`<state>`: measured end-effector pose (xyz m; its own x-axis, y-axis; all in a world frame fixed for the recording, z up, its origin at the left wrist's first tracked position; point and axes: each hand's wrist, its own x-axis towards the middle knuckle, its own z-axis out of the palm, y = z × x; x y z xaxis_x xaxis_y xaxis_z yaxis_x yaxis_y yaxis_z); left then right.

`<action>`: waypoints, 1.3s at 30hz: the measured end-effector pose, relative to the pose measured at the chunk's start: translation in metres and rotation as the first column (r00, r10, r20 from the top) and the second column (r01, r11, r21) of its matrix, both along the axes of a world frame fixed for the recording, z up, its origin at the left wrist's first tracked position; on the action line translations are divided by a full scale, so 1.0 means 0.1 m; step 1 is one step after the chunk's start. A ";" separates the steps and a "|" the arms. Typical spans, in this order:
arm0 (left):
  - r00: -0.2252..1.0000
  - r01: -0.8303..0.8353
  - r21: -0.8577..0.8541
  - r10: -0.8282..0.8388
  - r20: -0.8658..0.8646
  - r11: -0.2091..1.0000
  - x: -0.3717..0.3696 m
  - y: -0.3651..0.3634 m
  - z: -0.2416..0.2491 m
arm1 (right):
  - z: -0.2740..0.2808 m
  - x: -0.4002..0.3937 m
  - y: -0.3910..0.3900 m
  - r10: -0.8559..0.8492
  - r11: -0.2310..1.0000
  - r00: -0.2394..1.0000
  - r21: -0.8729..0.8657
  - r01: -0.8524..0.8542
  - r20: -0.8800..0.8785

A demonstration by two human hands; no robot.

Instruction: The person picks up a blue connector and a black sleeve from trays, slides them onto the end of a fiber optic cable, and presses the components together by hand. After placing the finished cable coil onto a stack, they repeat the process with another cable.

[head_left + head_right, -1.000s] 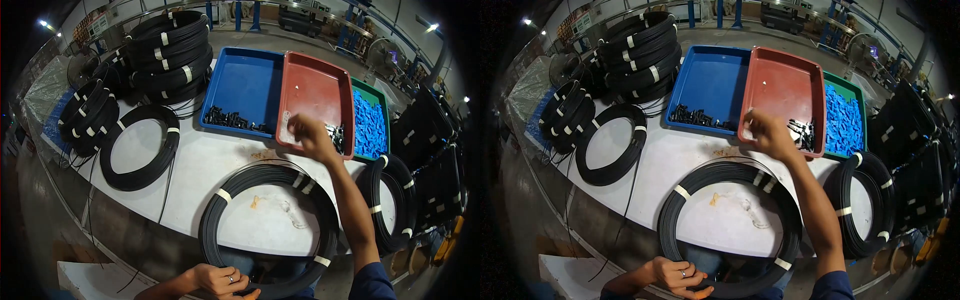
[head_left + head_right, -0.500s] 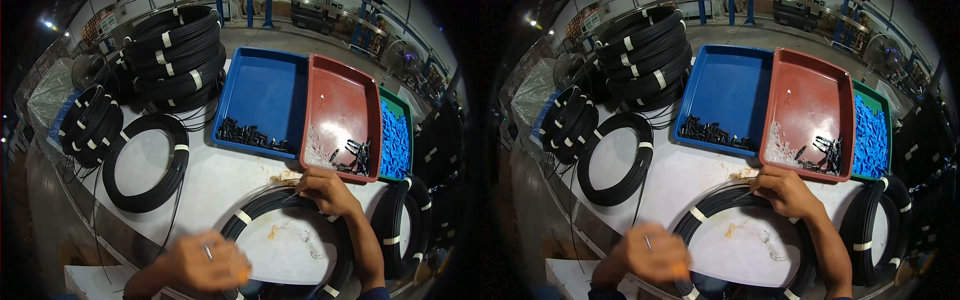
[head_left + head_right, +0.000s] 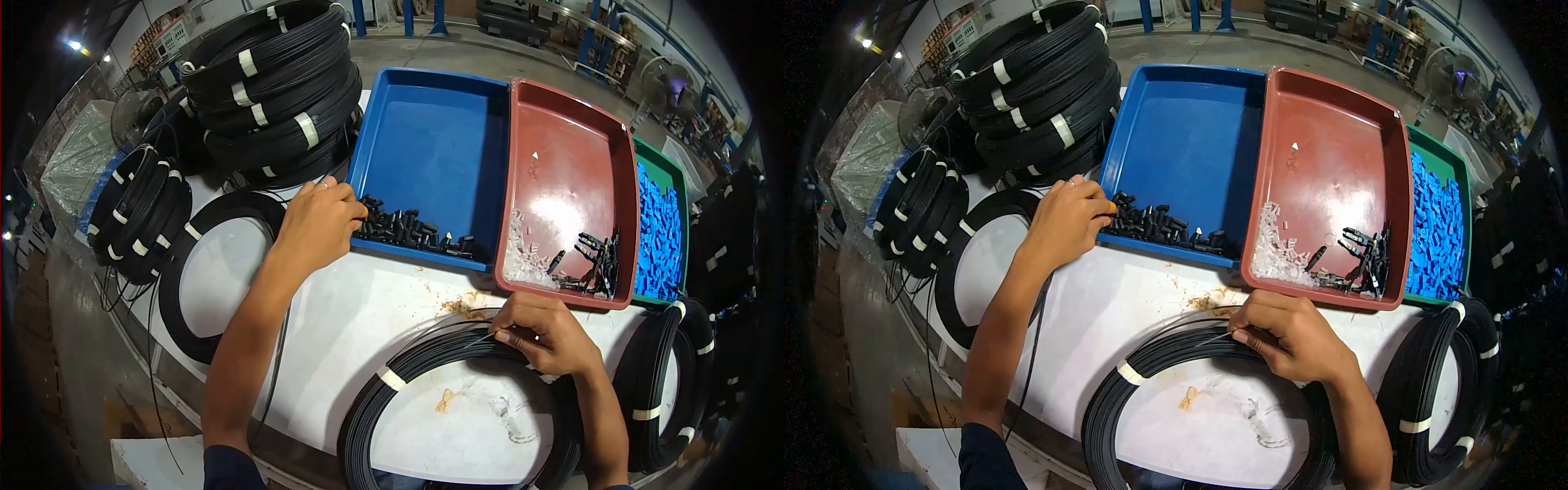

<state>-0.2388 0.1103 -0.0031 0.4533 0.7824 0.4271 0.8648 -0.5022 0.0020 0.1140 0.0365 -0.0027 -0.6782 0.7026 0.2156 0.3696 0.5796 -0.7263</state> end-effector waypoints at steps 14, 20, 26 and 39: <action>0.994 -0.044 -0.038 0.047 0.096 0.998 -0.06 0.15 0.05 | -0.02 -0.01 0.00 -0.030 0.999 0.999 -0.027 0.030 0.014; 0.997 -0.079 -0.095 0.076 -0.030 0.992 0.05 0.08 0.13 | -0.02 -0.01 -0.01 -0.033 0.999 0.999 -0.035 0.033 -0.001; 0.976 -0.196 -0.123 0.182 -0.118 0.973 0.15 0.08 0.12 | -0.03 -0.01 -0.01 -0.035 0.999 0.999 -0.034 0.035 0.003; 0.970 -0.178 -0.154 0.200 0.137 0.972 0.23 0.07 0.01 | 0.01 0.00 -0.03 -0.045 0.999 0.996 0.017 0.044 0.078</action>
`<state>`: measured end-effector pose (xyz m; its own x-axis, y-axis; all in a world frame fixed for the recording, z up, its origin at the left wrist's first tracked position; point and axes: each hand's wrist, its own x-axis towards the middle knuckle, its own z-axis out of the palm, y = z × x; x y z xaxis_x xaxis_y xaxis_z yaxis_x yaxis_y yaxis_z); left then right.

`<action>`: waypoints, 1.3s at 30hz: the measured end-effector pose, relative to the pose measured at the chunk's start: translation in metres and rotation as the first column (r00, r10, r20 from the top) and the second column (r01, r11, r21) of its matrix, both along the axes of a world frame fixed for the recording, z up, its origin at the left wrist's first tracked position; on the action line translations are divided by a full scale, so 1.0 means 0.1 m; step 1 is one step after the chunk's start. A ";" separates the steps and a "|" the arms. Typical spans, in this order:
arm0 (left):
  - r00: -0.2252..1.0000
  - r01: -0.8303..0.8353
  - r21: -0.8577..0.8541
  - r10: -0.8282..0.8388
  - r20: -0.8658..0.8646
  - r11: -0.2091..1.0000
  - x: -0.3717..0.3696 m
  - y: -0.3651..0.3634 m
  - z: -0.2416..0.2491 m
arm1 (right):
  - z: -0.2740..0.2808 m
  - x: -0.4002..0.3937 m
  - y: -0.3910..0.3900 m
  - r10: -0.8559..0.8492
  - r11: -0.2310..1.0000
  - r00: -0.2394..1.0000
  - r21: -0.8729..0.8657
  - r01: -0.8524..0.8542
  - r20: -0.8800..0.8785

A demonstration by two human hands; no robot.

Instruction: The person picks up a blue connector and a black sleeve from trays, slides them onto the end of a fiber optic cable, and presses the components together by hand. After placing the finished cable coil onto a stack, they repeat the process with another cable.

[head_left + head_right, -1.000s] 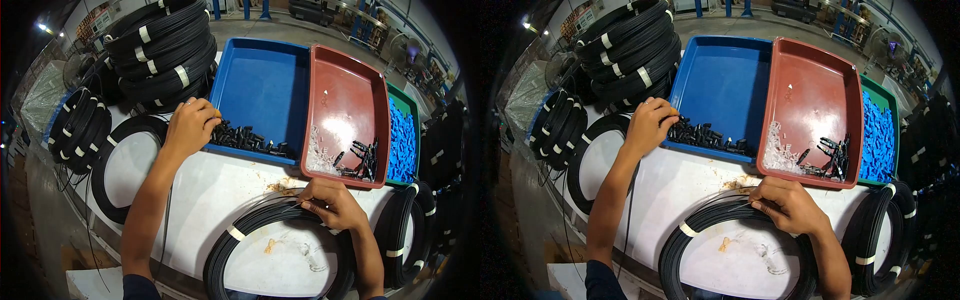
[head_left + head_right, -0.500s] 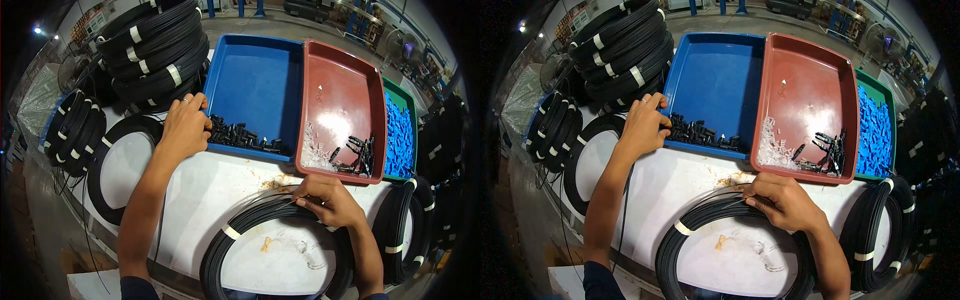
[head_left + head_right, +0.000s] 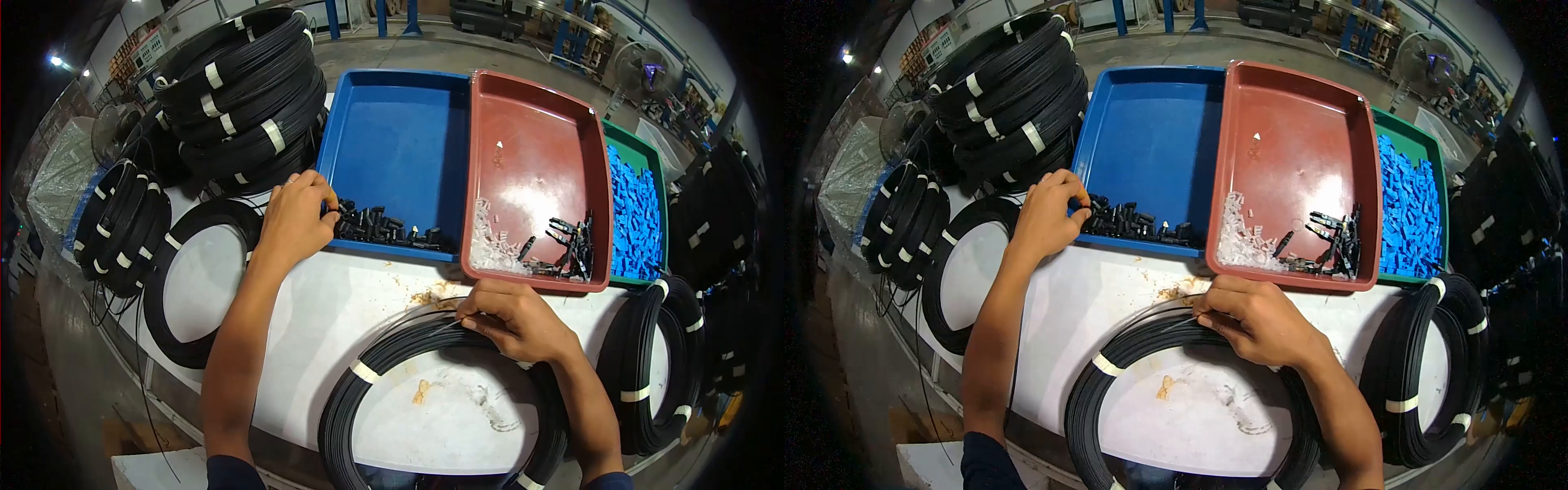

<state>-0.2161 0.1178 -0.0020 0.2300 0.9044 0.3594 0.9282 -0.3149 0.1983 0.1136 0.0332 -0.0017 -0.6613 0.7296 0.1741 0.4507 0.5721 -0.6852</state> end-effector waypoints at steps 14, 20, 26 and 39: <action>0.624 0.377 0.165 -0.382 0.682 0.911 1.16 -0.69 0.34 | 0.21 0.31 -0.24 -0.444 0.896 0.879 -0.074 0.438 -0.172; 0.537 0.513 0.029 -0.348 0.768 0.858 1.41 -0.90 0.15 | -0.05 0.44 -0.39 -0.493 0.846 0.811 0.043 0.531 -0.316; 0.507 0.545 -0.027 -0.304 0.806 0.838 1.37 -0.95 -0.07 | -0.23 0.43 -0.53 -0.435 0.818 0.729 0.106 0.565 -0.529; 0.434 0.620 -0.048 -0.292 0.852 0.783 1.41 -0.96 -0.18 | -0.20 0.43 -0.55 -0.331 0.826 0.786 0.242 0.508 -0.522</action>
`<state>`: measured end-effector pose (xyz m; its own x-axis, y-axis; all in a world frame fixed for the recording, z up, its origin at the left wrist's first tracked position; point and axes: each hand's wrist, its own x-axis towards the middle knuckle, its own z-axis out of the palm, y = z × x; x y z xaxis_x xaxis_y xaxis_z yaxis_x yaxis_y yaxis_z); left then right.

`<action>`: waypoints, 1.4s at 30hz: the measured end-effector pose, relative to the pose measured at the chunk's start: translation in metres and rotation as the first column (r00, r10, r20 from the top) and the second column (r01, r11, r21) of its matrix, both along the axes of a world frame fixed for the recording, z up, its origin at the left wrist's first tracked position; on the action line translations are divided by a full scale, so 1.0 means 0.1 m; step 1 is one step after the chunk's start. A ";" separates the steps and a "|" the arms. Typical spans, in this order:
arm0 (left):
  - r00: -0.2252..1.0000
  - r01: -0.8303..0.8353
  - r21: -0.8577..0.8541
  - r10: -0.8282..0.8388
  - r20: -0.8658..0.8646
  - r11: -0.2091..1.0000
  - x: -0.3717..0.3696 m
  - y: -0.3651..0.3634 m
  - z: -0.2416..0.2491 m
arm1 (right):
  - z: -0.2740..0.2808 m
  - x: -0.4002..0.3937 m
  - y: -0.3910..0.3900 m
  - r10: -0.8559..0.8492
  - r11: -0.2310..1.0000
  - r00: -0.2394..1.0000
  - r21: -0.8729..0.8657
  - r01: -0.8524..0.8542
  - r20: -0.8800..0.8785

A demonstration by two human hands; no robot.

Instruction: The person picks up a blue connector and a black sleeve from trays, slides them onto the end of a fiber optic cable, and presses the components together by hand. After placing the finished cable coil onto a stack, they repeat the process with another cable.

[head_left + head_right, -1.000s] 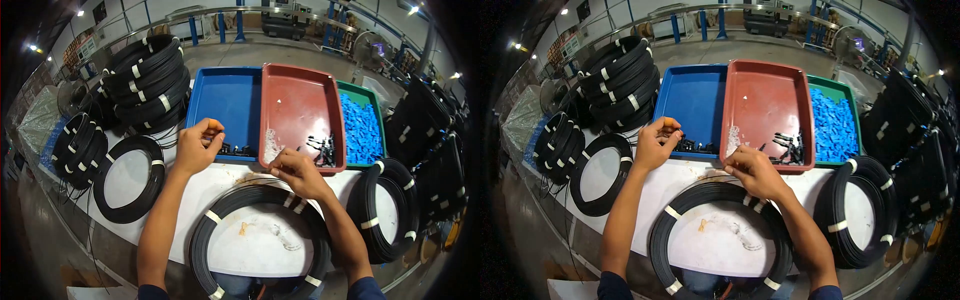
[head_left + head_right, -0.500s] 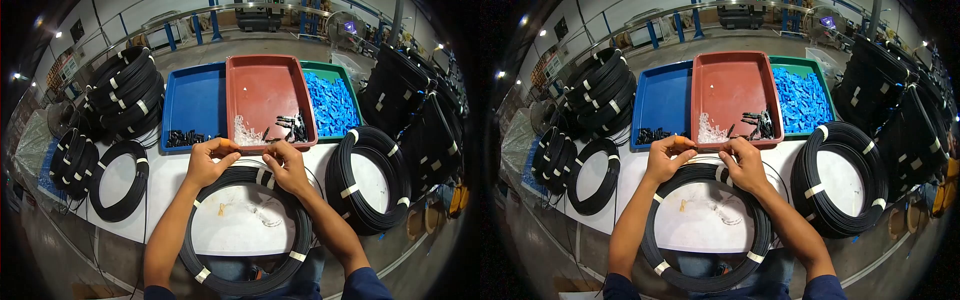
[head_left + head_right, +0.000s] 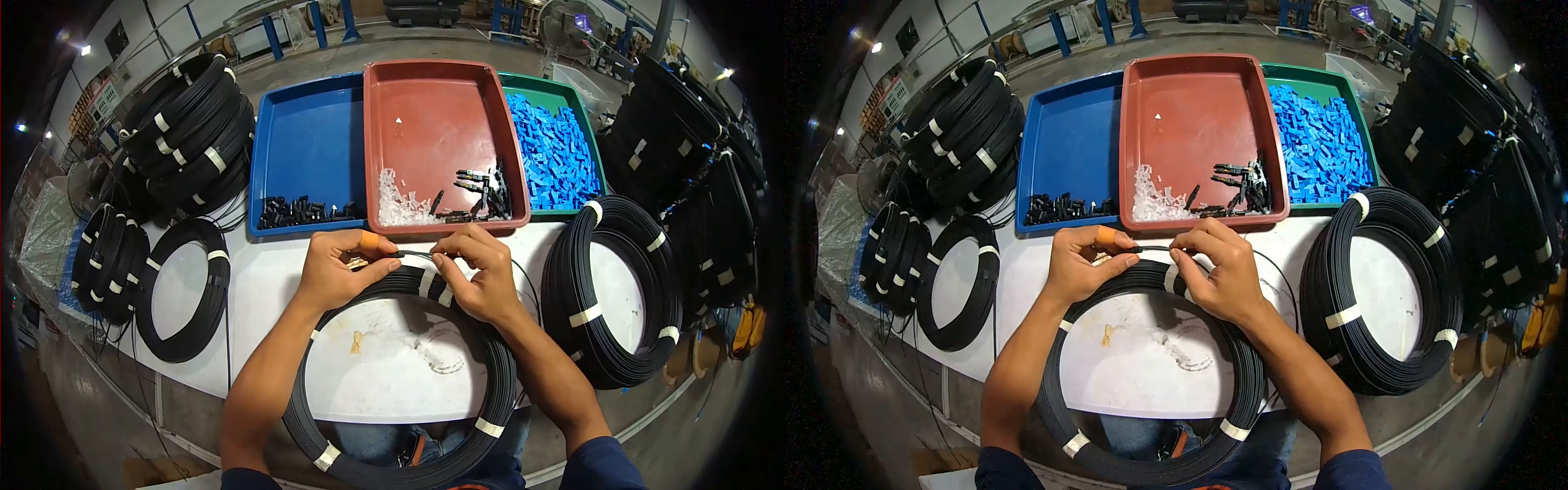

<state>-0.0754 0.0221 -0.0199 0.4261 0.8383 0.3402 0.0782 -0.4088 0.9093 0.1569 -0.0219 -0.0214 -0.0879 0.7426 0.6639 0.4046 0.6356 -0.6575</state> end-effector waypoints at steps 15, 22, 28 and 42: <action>0.991 0.046 0.394 0.009 -0.137 0.918 0.20 -0.11 0.09 | -0.06 0.04 -0.01 -0.048 0.990 0.975 0.137 0.019 0.215; 0.981 -0.042 0.409 0.115 -0.155 0.911 0.16 -0.09 0.10 | 0.00 0.04 -0.05 -0.073 0.989 0.954 0.143 0.032 0.292; 0.980 0.005 0.483 0.092 -0.177 0.875 0.24 -0.20 0.12 | -0.05 0.01 -0.06 0.160 0.981 0.973 0.085 -0.176 0.167; 0.937 0.071 0.205 0.005 -0.350 0.976 0.38 0.27 0.43 | -0.09 0.03 -0.07 0.169 0.986 0.984 -0.008 -0.169 0.050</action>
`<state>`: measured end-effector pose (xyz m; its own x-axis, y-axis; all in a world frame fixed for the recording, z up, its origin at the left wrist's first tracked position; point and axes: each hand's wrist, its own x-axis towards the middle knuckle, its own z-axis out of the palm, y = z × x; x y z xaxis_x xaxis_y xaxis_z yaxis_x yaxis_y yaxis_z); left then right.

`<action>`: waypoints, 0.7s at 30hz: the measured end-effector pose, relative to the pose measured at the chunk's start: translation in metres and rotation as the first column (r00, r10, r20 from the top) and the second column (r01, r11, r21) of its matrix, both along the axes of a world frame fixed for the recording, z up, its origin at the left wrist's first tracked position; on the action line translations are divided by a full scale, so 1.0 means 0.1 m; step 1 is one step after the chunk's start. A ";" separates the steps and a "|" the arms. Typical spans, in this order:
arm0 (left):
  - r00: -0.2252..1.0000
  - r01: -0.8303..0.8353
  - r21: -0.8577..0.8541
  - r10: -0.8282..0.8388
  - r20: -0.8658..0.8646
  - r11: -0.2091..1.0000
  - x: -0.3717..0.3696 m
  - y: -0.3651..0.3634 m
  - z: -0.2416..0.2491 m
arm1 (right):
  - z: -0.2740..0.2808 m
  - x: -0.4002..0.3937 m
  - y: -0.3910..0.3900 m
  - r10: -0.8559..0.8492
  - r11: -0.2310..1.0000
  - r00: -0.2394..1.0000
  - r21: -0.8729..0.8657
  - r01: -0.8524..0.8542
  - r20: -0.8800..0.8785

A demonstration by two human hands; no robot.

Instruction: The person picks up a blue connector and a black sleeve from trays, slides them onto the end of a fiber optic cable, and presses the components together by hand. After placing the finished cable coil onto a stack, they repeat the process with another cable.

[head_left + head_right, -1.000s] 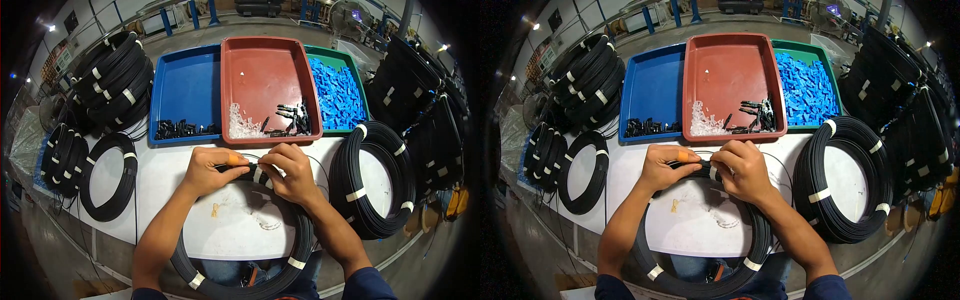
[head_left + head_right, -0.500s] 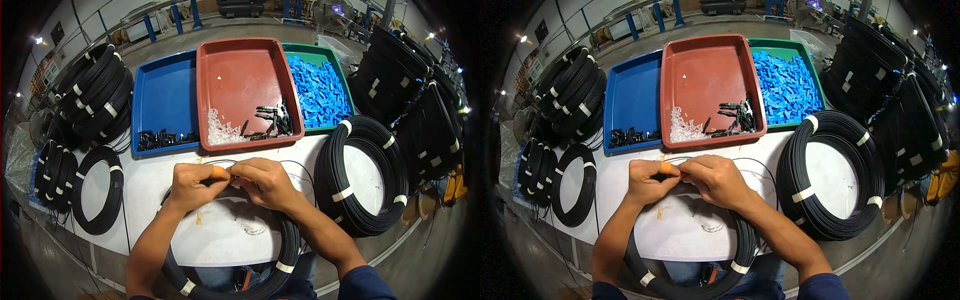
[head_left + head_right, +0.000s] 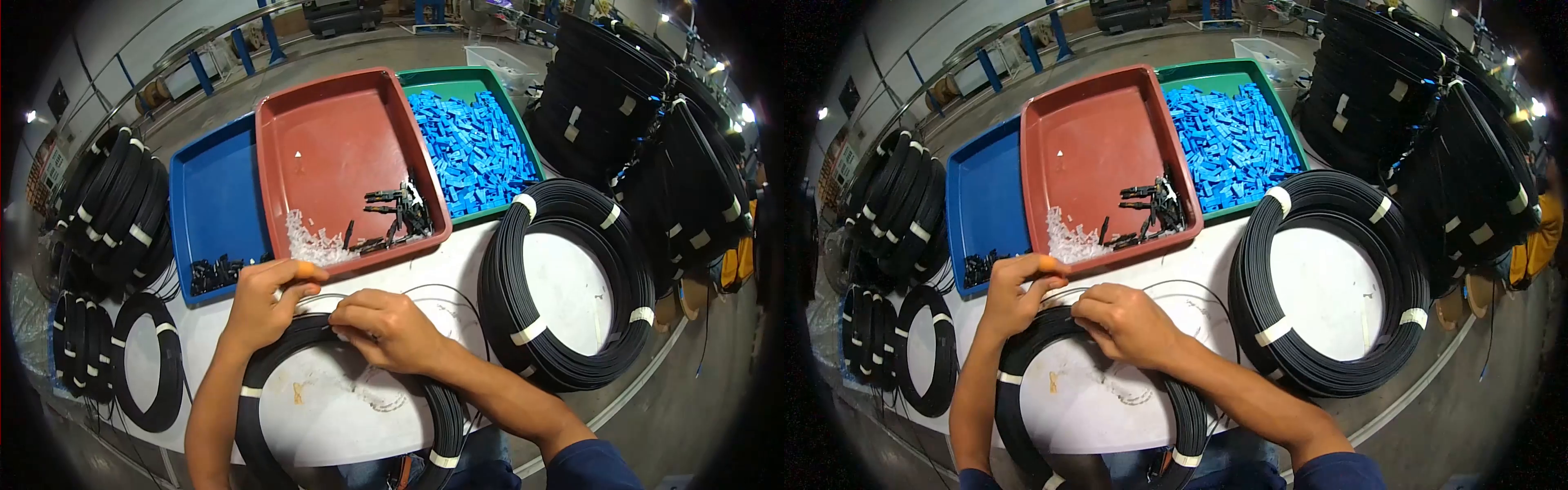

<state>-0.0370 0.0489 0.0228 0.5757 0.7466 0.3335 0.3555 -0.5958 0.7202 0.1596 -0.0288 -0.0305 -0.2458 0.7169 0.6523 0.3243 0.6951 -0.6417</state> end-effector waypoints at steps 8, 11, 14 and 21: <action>0.967 0.098 0.054 -0.082 -0.242 0.994 0.99 0.69 -0.32 | -0.01 0.02 -0.01 -0.010 1.000 0.998 -0.020 0.011 0.060; 0.958 -0.013 0.014 0.017 -0.288 1.000 1.20 0.71 -0.33 | -0.01 0.02 -0.01 0.008 0.999 0.997 -0.037 -0.006 0.071; 0.907 -0.083 0.092 0.113 -0.405 0.992 1.27 0.74 -0.33 | -0.01 0.03 -0.01 0.014 0.998 0.996 -0.063 -0.009 0.089; 0.966 -0.043 0.152 0.080 -0.245 0.987 1.18 0.87 -0.38 | 0.01 0.05 0.00 0.037 0.995 0.997 -0.090 -0.031 0.068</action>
